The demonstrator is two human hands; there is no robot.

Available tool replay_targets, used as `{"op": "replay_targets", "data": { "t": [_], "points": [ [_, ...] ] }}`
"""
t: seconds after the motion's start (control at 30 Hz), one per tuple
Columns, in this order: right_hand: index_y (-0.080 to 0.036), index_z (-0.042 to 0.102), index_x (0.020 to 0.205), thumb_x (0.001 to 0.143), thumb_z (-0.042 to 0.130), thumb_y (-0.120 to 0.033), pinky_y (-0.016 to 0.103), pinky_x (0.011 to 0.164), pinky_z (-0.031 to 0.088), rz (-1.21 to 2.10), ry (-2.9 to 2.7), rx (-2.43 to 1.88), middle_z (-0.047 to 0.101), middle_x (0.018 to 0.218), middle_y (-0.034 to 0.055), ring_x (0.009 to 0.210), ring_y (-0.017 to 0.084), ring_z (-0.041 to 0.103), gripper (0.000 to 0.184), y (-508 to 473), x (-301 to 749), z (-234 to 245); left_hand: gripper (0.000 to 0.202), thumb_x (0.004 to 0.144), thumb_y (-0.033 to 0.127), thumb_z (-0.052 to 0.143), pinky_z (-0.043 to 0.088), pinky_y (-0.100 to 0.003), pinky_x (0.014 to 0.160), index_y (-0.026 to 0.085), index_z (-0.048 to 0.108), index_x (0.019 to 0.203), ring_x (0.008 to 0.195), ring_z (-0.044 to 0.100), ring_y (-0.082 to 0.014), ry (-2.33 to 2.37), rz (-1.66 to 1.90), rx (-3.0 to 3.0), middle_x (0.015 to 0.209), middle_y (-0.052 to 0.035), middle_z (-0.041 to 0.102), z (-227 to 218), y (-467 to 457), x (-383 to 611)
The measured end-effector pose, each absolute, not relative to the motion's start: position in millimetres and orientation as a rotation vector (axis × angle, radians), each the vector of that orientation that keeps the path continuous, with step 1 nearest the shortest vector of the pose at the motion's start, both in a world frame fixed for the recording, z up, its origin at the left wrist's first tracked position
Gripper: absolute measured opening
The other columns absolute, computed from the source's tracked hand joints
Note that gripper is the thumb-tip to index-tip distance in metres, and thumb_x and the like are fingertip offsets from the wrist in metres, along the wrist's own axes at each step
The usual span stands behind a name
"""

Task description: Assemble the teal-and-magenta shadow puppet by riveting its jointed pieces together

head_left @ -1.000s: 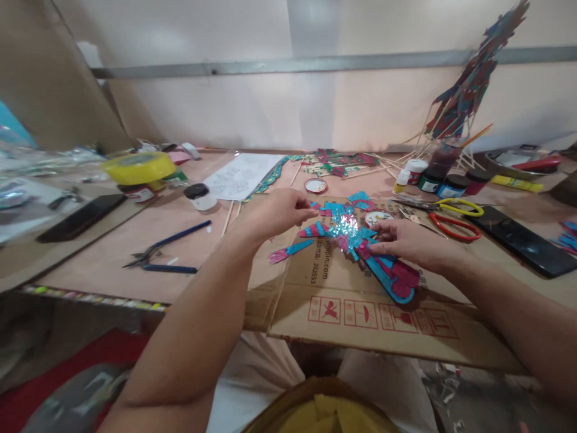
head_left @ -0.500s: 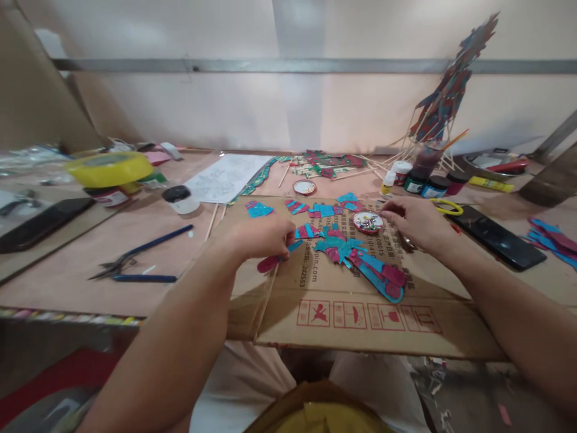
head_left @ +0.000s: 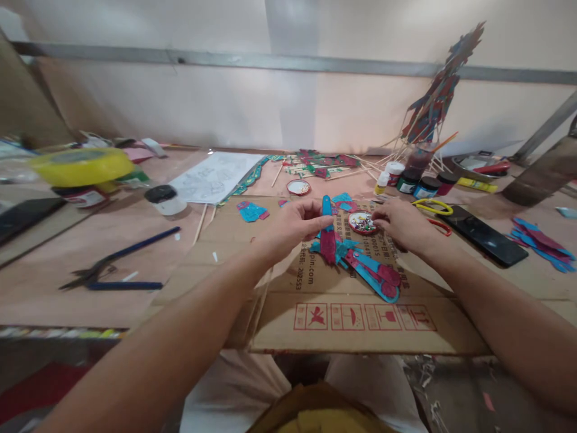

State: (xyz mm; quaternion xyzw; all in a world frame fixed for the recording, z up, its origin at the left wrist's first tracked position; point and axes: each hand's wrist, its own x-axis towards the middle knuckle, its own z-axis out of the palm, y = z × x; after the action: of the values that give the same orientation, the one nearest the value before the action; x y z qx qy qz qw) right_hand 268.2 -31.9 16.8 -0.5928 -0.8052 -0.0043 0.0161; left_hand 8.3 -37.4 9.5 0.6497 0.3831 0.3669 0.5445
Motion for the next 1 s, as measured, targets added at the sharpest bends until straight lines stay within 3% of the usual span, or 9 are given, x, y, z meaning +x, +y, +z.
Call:
{"op": "replay_targets", "data": {
  "t": [0.17, 0.5, 0.63, 1.0],
  "points": [
    [-0.014, 0.077, 0.093, 0.091, 0.052, -0.020, 0.030, 0.075, 0.042, -0.086, -2.591, -1.988, 0.075, 0.099, 0.0144, 0.089, 0.023, 0.066, 0.027, -32.0, 255.7, 20.1, 0.032, 0.074, 0.044, 0.079, 0.026, -0.023, 0.050, 0.018, 0.061, 0.075, 0.054, 0.038, -0.0068, 0.851, 0.955, 1.423, 0.069, 0.0023, 0.051, -10.9, -32.3, 15.3],
    [-0.012, 0.076, 0.095, 0.093, 0.049, -0.022, 0.030, 0.073, 0.044, -0.105, -2.576, -2.078, 0.075, 0.101, 0.0165, 0.089, 0.025, 0.067, 0.029, -26.5, 253.6, 18.2, 0.034, 0.065, 0.042, 0.084, 0.037, -0.022, 0.055, 0.019, 0.061, 0.076, 0.058, 0.047, -0.0073, 0.922, 0.943, 1.285, 0.074, 0.0017, 0.057, 1.0, -36.0, 13.3],
    [-0.013, 0.075, 0.088, 0.091, 0.051, -0.019, 0.031, 0.070, 0.044, 0.006, -2.605, -2.025, 0.075, 0.094, 0.0162, 0.083, 0.024, 0.066, 0.026, -26.3, 257.2, 18.9, 0.035, 0.064, 0.042, 0.083, 0.036, -0.022, 0.053, 0.018, 0.061, 0.076, 0.057, 0.046, -0.0073, 0.944, 0.944, 1.291, 0.073, 0.0015, 0.057, 1.4, -36.1, 13.3],
    [-0.013, 0.074, 0.093, 0.091, 0.051, -0.020, 0.031, 0.068, 0.044, -0.005, -2.550, -2.151, 0.075, 0.096, 0.0170, 0.081, 0.025, 0.067, 0.024, -33.7, 245.9, 24.1, 0.030, 0.070, 0.043, 0.080, 0.024, -0.022, 0.048, 0.019, 0.063, 0.078, 0.051, 0.037, -0.0060, 0.850, 0.949, 1.409, 0.068, 0.0034, 0.052, -9.1, -33.7, 17.0]
  ]
}}
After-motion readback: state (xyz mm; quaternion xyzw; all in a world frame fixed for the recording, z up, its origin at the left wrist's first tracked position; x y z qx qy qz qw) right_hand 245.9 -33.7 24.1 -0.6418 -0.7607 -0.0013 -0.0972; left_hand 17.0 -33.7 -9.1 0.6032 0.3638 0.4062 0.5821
